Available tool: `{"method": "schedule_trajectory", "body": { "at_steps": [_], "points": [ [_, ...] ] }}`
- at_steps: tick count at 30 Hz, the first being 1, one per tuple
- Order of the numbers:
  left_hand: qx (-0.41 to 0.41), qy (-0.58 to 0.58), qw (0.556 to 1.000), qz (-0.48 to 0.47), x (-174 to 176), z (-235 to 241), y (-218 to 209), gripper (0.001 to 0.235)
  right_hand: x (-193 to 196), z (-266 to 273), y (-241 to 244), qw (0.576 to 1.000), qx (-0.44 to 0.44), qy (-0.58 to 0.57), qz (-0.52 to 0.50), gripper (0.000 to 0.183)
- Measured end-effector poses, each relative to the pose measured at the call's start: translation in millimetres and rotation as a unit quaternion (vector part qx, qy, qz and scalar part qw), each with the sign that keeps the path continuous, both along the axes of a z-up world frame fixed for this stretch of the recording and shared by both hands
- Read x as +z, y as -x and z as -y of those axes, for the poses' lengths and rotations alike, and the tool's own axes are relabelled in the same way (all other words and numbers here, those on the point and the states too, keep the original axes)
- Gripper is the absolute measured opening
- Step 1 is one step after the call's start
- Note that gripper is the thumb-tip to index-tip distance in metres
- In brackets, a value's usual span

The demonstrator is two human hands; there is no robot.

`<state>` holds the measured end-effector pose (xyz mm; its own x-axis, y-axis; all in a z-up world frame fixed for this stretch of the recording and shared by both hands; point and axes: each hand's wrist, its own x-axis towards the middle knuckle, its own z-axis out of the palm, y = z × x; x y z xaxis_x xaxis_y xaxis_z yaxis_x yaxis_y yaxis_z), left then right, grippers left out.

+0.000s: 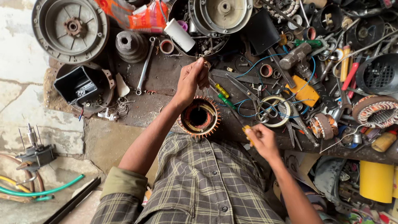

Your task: The person repairs a motor stator by hand, using pliers and a screwdriver to adjust and secure copper windings within the stator slots. The person repeatedly manipulates the wires and tools to ensure proper alignment and connection.

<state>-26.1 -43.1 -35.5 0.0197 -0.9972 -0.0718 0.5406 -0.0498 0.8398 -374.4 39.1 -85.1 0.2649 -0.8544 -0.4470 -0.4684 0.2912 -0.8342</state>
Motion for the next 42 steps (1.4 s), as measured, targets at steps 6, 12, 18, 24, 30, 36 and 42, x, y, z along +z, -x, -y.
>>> {"method": "schedule_trajectory", "body": {
  "at_steps": [6,12,18,24,30,36,42],
  "points": [
    [-0.016,0.014,1.000,-0.004,4,-3,1,0.047,107,18,-45,0.895,0.131,0.391,-0.167,0.030],
    [-0.038,0.060,0.997,-0.010,5,-9,0,0.050,146,39,-84,0.819,0.232,0.474,-0.227,0.030],
    [-0.050,0.086,0.995,-0.011,6,-10,-1,0.052,145,30,-90,0.790,0.241,0.486,-0.287,0.031],
    [-0.082,0.109,0.991,-0.013,9,-12,-1,0.054,120,33,-90,0.819,0.260,0.466,-0.210,0.030],
    [-0.123,0.062,0.990,-0.024,8,-8,-5,0.052,104,66,-69,0.959,0.226,0.126,-0.113,0.038],
    [-0.129,0.040,0.989,-0.055,8,-3,-1,0.050,75,87,-52,0.959,0.130,-0.210,0.137,0.043],
    [-0.106,0.023,0.992,-0.060,-3,-2,-3,0.049,-3,82,-40,0.858,0.040,-0.403,0.316,0.045]
  ]
}}
